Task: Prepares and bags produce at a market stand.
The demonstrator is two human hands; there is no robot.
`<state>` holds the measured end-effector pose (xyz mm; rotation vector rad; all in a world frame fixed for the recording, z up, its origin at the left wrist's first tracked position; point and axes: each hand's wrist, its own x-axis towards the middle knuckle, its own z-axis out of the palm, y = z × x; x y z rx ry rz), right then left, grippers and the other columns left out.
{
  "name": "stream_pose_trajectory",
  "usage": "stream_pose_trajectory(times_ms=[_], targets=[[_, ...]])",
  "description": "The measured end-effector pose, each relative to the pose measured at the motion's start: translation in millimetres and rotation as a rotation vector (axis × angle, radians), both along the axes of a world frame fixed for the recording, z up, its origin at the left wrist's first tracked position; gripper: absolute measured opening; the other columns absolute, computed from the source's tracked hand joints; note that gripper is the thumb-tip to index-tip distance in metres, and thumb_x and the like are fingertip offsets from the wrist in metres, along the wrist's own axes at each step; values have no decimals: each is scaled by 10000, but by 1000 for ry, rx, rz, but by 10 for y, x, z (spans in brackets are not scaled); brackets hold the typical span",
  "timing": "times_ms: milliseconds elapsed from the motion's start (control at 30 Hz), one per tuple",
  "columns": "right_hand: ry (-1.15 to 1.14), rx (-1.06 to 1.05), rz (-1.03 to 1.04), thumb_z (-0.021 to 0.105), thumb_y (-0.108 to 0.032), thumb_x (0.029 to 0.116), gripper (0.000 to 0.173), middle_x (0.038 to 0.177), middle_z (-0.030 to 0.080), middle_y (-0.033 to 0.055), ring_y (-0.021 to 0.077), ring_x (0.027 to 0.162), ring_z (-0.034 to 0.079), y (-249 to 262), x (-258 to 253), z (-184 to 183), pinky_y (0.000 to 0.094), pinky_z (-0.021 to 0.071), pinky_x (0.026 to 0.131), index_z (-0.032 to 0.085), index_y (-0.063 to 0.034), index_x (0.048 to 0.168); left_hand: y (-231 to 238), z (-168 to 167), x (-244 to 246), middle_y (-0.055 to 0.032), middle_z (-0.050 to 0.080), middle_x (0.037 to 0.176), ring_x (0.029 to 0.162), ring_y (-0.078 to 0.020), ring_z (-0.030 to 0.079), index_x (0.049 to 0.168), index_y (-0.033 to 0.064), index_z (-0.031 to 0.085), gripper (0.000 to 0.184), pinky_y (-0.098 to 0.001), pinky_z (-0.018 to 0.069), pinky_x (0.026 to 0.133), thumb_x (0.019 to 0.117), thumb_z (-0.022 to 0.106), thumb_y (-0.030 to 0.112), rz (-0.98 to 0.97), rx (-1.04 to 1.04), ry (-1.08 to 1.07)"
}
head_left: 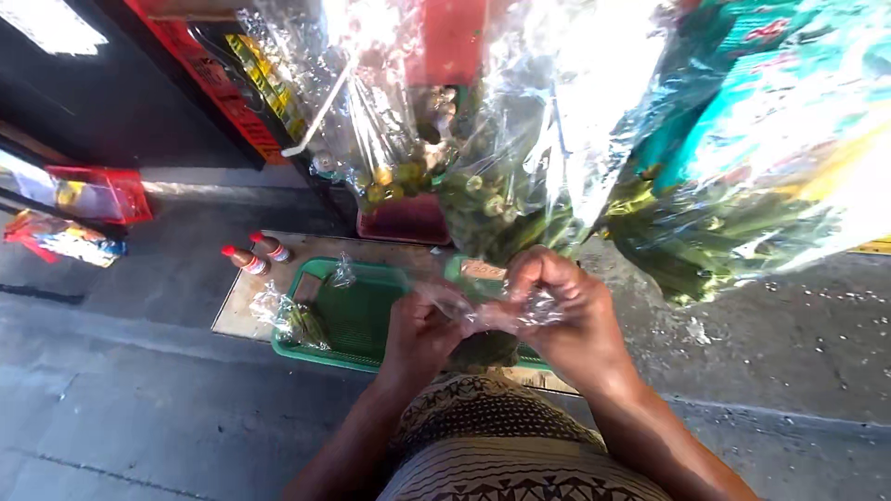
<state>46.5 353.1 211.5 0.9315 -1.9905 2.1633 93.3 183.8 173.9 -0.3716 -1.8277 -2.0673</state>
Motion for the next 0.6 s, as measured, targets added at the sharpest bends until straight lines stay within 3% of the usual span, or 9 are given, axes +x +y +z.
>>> stream_pose_trajectory(times_ms=[67, 167, 200, 233, 267, 333, 433, 600], targets=[[-9, -39, -2, 863, -115, 798, 328, 923, 638, -66, 18, 811, 650, 225, 29, 82, 197, 606, 745, 596, -170, 982, 146, 61, -73, 108, 738, 986, 917, -5, 700, 1031, 184, 734, 114, -223, 606, 829, 933, 723, 127, -33, -12, 84], [-46, 7, 41, 841, -358, 845, 641, 1158, 662, -28, 82, 1008, 672, 577, 70, 181, 266, 599, 912, 544, -151, 1374, 361, 183, -172, 117, 733, 998, 919, 19, 690, 1071, 174, 717, 110, -210, 600, 825, 1011, 625, 184, -107, -72, 196], [-21, 2, 39, 807, -356, 881, 605, 1188, 689, -4, 98, 1059, 677, 680, 76, 197, 282, 588, 956, 576, -101, 1378, 438, 223, -205, 120, 730, 1010, 929, 23, 686, 1082, 171, 712, 127, -207, 596, 834, 1028, 597, 182, -129, -79, 218], [23, -24, 2, 774, -300, 917, 426, 1150, 728, -1, 95, 1056, 691, 763, 84, 207, 281, 591, 954, 675, -77, 1266, 515, 252, -238, 117, 736, 1031, 947, 18, 690, 1100, 168, 719, 155, -211, 594, 850, 1040, 576, 170, -158, -72, 233], [78, -39, -62, 744, -246, 944, 228, 1063, 742, -27, 64, 1012, 689, 830, 93, 219, 247, 586, 918, 749, -97, 1116, 597, 283, -271, 118, 734, 1046, 962, 21, 686, 1116, 164, 715, 172, -207, 588, 863, 1050, 556, 161, -188, -68, 249], [195, -58, -199, 720, -179, 960, 62, 971, 732, -69, 15, 960, 671, 918, 108, 256, 191, 565, 873, 765, -140, 977, 761, 358, -315, 130, 705, 1113, 1007, 42, 653, 1180, 171, 684, 185, -177, 558, 884, 1055, 547, 170, -227, -65, 266], [272, -135, -290, 723, -143, 949, 44, 956, 701, -69, 14, 935, 648, 972, 104, 305, 176, 551, 847, 751, -137, 982, 976, 557, -393, 66, 679, 1187, 1034, -1, 654, 1255, 93, 623, 249, -213, 572, 906, 1009, 622, 125, -284, -33, 282], [333, -233, -434, 721, -162, 950, 82, 961, 723, -89, 26, 863, 688, 1186, 21, 505, 204, 601, 783, 751, -172, 1026, 1363, 1003, -598, 11, 709, 932, 885, -4, 674, 1021, -23, 671, 90, -216, 587, 821, 963, 604, -7, -245, -44, 319]])
